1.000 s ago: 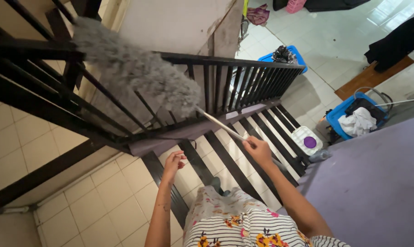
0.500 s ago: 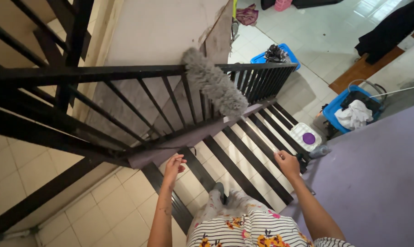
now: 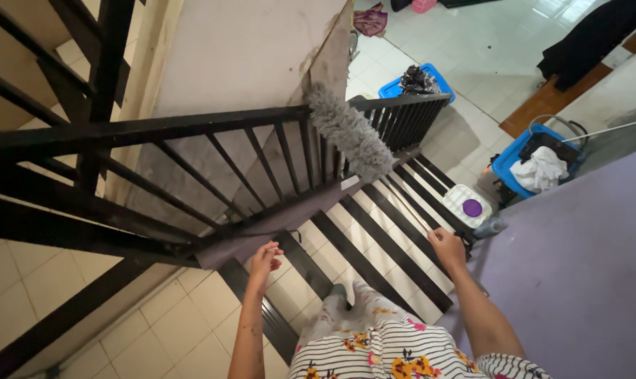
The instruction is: Dusting the railing of a staircase with a handheld duster.
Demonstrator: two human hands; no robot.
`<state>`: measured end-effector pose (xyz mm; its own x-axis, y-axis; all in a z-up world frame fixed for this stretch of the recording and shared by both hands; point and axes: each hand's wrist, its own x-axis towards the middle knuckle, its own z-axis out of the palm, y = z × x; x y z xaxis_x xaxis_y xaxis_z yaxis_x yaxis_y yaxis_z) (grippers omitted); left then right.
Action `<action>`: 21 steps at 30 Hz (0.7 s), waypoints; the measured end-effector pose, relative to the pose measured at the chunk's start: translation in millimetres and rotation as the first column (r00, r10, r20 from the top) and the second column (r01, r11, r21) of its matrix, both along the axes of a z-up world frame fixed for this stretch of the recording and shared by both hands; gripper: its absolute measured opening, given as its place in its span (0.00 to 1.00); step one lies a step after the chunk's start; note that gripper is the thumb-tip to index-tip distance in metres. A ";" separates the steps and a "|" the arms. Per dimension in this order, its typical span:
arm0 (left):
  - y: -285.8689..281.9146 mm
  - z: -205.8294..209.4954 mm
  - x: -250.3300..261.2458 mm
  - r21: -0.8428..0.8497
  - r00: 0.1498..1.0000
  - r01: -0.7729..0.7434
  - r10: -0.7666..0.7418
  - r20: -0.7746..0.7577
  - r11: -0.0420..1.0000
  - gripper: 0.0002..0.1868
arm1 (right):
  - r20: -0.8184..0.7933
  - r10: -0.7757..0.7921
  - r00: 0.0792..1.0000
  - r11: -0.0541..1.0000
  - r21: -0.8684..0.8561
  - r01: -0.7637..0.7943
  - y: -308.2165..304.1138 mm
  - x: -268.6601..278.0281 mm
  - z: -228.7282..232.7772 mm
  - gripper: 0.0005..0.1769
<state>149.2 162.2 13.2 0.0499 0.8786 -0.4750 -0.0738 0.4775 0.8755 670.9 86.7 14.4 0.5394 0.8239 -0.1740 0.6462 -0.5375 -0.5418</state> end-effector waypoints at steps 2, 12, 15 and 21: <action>3.5 0.8 -1.1 -0.018 1.000 -0.003 0.003 -0.003 1.000 0.16 | -0.001 0.009 1.000 1.000 0.019 -0.009 -12.2 -4.5 -2.9 0.22; 42.9 -12.0 8.3 0.007 0.996 0.084 -0.084 -0.003 0.996 0.15 | -0.033 0.163 0.986 0.976 0.150 -0.157 -50.9 -58.4 42.0 0.13; 61.7 -15.8 13.6 0.008 0.997 0.081 -0.081 0.013 0.997 0.14 | 0.005 0.304 0.953 0.907 0.303 -0.291 -30.9 -73.9 36.6 0.14; 88.6 -20.2 17.6 0.031 0.991 0.129 -0.129 0.026 0.991 0.14 | -0.016 0.376 0.927 0.833 0.444 -0.330 28.8 -131.8 81.7 0.11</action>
